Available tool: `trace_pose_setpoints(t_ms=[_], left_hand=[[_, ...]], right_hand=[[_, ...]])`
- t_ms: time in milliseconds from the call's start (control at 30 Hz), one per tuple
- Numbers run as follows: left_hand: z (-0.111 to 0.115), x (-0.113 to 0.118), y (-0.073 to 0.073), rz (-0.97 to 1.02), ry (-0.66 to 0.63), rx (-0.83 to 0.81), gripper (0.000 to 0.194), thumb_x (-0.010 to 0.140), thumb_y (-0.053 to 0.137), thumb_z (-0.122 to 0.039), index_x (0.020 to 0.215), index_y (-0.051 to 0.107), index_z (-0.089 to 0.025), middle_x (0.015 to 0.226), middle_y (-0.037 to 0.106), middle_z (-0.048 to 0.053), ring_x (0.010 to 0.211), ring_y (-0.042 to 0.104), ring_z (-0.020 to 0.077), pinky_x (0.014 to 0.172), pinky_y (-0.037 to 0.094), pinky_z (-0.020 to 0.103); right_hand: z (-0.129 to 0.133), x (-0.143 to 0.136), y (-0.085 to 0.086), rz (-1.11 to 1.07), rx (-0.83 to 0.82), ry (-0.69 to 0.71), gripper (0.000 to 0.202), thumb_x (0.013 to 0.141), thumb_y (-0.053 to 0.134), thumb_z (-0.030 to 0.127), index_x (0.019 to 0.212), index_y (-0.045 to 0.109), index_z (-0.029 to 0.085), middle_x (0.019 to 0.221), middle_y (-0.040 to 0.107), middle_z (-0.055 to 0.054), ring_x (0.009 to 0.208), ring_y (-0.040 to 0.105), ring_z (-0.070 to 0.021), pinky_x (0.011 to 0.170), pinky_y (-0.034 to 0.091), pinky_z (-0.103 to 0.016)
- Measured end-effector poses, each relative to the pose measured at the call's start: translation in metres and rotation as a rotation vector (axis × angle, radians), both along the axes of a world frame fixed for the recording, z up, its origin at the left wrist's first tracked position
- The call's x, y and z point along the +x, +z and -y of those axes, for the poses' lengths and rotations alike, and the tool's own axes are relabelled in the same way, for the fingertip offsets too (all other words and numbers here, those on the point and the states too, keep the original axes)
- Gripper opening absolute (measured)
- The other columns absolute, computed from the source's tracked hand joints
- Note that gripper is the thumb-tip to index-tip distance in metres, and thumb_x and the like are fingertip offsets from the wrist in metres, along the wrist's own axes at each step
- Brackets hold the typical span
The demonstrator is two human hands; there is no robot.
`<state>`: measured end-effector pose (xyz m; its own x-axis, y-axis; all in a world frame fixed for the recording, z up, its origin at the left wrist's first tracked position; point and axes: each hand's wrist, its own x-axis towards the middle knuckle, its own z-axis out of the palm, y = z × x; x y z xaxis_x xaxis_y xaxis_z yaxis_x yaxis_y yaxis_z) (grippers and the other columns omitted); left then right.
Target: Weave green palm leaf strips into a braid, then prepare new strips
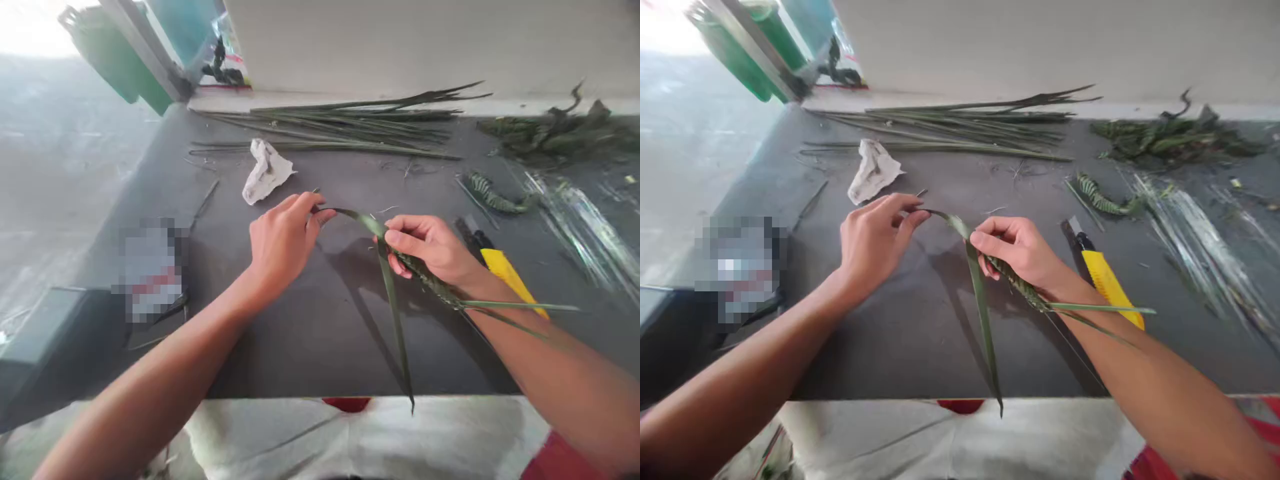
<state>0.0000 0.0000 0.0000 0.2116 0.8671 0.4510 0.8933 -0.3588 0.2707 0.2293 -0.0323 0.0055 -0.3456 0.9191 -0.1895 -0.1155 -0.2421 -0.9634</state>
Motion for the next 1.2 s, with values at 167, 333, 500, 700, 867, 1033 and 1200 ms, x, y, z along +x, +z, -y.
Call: trace_pose_setpoints(t_ms=[167,333,500,700,867,1033,1200], left_hand=[[-0.0015,-0.0031,-0.0029,-0.125,-0.017,0.095,0.028,0.102,0.052,-0.039,0.092,0.073,-0.024,0.085,0.077,0.004,0.074,0.071,0.0209,0.065,0.041,0.032],[-0.0068,-0.0033,-0.004,0.06,-0.047,0.085,0.024,0.101,0.053,-0.028,0.121,0.065,-0.024,0.1,0.077,0.004,0.087,0.072,0.0209,0.081,0.048,0.033],[-0.0084,-0.0024,-0.0063,0.182,-0.082,0.041,0.033,0.101,0.047,-0.02,0.133,0.055,-0.021,0.11,0.072,0.006,0.091,0.069,0.0177,0.082,0.051,0.029],[-0.0046,-0.0033,-0.0039,0.099,-0.207,-0.016,0.047,0.096,0.056,-0.033,0.141,0.05,-0.02,0.12,0.062,0.009,0.093,0.066,0.0183,0.067,0.052,0.026],[-0.0015,-0.0039,-0.0043,0.014,-0.313,-0.019,0.059,0.092,0.059,-0.023,0.148,0.041,-0.025,0.134,0.054,0.011,0.098,0.065,0.0197,0.057,0.048,0.024],[-0.0043,-0.0036,-0.0062,0.094,-0.211,0.053,0.033,0.097,0.058,-0.027,0.13,0.055,-0.022,0.106,0.061,0.006,0.085,0.064,0.0166,0.06,0.047,0.024],[-0.0044,-0.0043,-0.0078,0.113,-0.224,0.064,0.034,0.096,0.06,-0.029,0.128,0.053,-0.023,0.102,0.061,0.005,0.081,0.063,0.0154,0.059,0.046,0.023]], right_hand=[[0.0011,0.0018,-0.0002,-0.03,-0.06,-0.004,0.03,0.084,0.08,0.041,0.078,0.067,0.015,0.051,0.062,0.001,0.041,0.052,-0.0067,0.04,0.039,-0.017],[0.0,0.0015,0.0012,-0.09,-0.123,-0.01,0.031,0.081,0.082,0.043,0.075,0.068,0.016,0.05,0.061,0.0,0.04,0.05,-0.0067,0.037,0.034,-0.017],[-0.0023,0.0015,-0.001,-0.122,-0.181,-0.031,0.032,0.076,0.085,0.044,0.073,0.07,0.016,0.05,0.06,-0.001,0.041,0.049,-0.0075,0.037,0.034,-0.018],[-0.0008,0.0019,-0.0006,-0.145,-0.186,-0.071,0.034,0.072,0.087,0.046,0.077,0.072,0.016,0.052,0.057,-0.001,0.042,0.047,-0.0076,0.035,0.031,-0.018],[0.0034,0.0021,0.003,-0.195,-0.12,-0.1,0.037,0.073,0.085,0.048,0.075,0.067,0.016,0.062,0.058,0.0,0.04,0.04,-0.0036,0.034,0.027,-0.019],[0.004,0.0006,0.0035,-0.202,-0.094,-0.088,0.039,0.073,0.085,0.046,0.074,0.061,0.015,0.069,0.059,0.001,0.041,0.041,-0.0015,0.033,0.026,-0.017],[0.0031,0.0028,0.0005,-0.194,-0.107,-0.09,0.038,0.074,0.085,0.046,0.076,0.065,0.014,0.063,0.059,0.001,0.04,0.043,-0.0021,0.033,0.028,-0.015]])
